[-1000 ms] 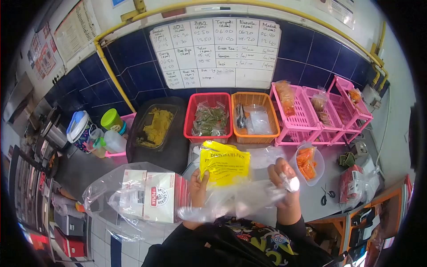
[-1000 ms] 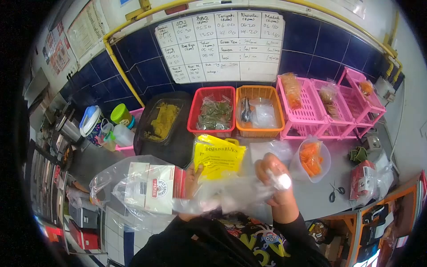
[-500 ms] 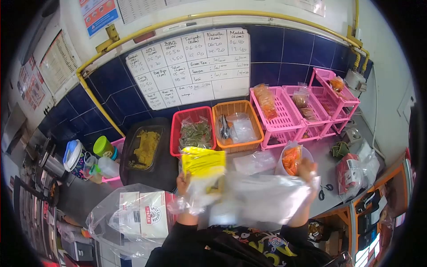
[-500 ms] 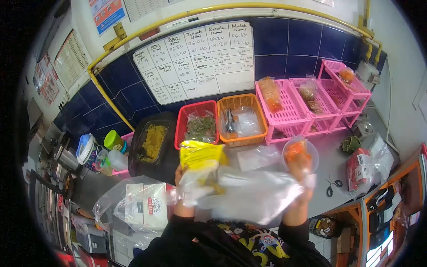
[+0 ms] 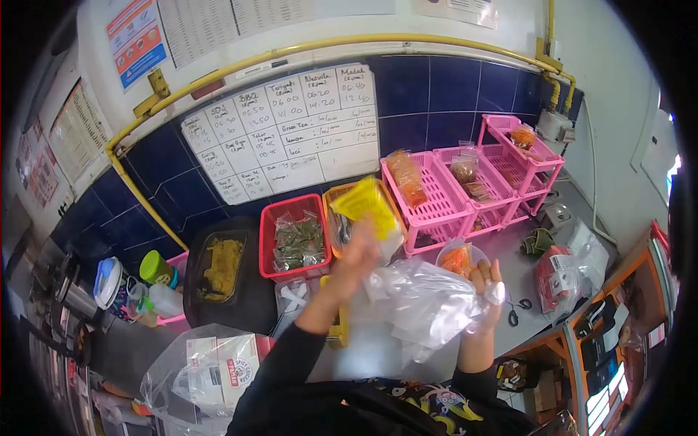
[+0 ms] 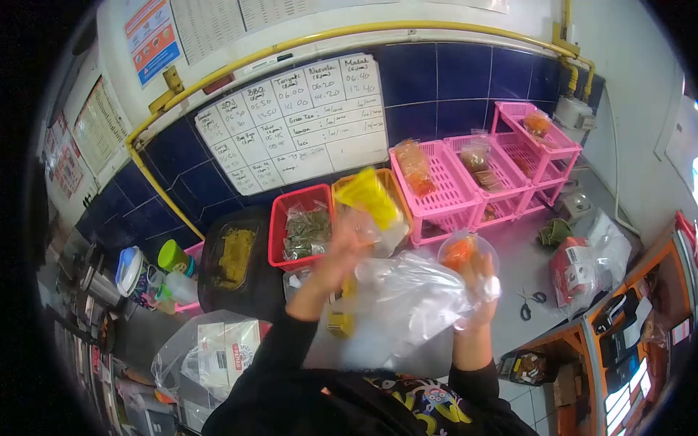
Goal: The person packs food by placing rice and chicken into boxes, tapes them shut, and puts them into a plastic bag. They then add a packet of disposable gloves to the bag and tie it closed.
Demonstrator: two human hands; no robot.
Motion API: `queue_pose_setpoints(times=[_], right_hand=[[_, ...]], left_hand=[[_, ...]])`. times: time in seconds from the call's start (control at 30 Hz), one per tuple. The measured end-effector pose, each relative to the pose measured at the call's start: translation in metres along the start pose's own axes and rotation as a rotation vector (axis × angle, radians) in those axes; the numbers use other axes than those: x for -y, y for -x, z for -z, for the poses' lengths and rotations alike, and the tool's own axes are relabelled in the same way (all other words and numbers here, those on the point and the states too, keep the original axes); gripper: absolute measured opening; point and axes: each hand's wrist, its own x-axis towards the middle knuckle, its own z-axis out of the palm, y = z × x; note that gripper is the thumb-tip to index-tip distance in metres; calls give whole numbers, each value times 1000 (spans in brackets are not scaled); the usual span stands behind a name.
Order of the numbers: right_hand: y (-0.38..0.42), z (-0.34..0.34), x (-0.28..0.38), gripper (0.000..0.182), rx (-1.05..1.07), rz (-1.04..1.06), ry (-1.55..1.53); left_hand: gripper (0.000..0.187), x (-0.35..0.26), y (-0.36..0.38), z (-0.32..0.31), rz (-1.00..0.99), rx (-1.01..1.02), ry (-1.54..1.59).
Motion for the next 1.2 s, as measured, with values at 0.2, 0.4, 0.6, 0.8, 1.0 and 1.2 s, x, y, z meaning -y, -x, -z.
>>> queue_pose_setpoints(times=[0.2, 0.4, 0.6, 0.8, 1.0, 1.2], right_hand=[[6, -9, -49, 17, -63, 150, 983], [45, -58, -108, 40, 732, 574, 1641], [61, -14, -170, 38, 833, 175, 1306], [100, -71, -254, 11, 624, -372, 983], [134, -143, -351, 31, 1236, -853, 740], [214, -92, -533, 42, 1706, -551, 1196]], left_hand=[[45, 5, 71, -56, 157, 158, -227], [37, -28, 129, -21, 447, -225, 769], [73, -156, 238, 5, 319, -103, -369], [77, -235, 337, 38, 749, -870, -1911], [59, -237, 450, 156, 966, -1000, -1710], [38, -269, 449, 205, 276, -596, -141]])
